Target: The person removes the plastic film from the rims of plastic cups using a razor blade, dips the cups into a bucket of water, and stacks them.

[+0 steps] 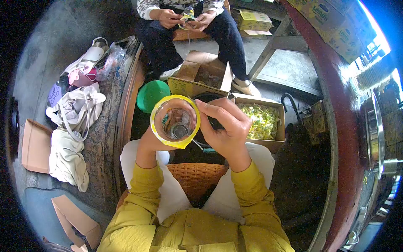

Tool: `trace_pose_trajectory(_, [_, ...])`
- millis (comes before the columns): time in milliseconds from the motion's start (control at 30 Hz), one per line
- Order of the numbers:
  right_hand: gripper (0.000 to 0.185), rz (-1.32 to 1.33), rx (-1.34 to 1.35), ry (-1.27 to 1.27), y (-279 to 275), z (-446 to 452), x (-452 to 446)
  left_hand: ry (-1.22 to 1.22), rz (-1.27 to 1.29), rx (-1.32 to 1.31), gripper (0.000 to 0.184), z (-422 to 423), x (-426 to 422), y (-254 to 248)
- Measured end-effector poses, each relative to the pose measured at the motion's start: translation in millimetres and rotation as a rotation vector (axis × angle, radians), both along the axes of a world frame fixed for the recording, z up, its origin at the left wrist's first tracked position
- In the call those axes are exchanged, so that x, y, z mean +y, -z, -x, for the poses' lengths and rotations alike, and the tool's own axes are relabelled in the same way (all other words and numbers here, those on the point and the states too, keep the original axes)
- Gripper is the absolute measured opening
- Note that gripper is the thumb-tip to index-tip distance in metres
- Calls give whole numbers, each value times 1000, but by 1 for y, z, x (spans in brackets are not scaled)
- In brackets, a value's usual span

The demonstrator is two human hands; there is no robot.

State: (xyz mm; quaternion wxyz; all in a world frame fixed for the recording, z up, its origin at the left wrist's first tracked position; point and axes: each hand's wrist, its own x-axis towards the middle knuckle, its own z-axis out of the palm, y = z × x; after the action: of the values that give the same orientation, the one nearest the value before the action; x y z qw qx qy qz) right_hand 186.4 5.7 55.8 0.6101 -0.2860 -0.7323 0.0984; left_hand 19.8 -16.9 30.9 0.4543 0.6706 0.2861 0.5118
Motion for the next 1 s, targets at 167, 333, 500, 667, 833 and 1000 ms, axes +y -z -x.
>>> trace_pose_trajectory(167, [20,17,-1,-26,1,-1,2,27,-37,0,69,0,-1,6])
trace_pose_trajectory(333, [20,62,54,21,2,-1,1,-59,-108,-96,68,-4,0,9])
trace_pose_trajectory(500, [20,36,121,53,2,3,-2,32,63,-263,72,-4,8,14])
trace_pose_trajectory(667, [19,5,143,113,0,7,-7,50,222,-359,71,0,7,16])
trace_pose_trajectory(833, [18,-25,122,124,1,11,-10,43,212,-317,72,1,6,16])
trace_pose_trajectory(1000, [17,-68,117,132,2,13,-11,15,140,-283,73,-1,4,11])
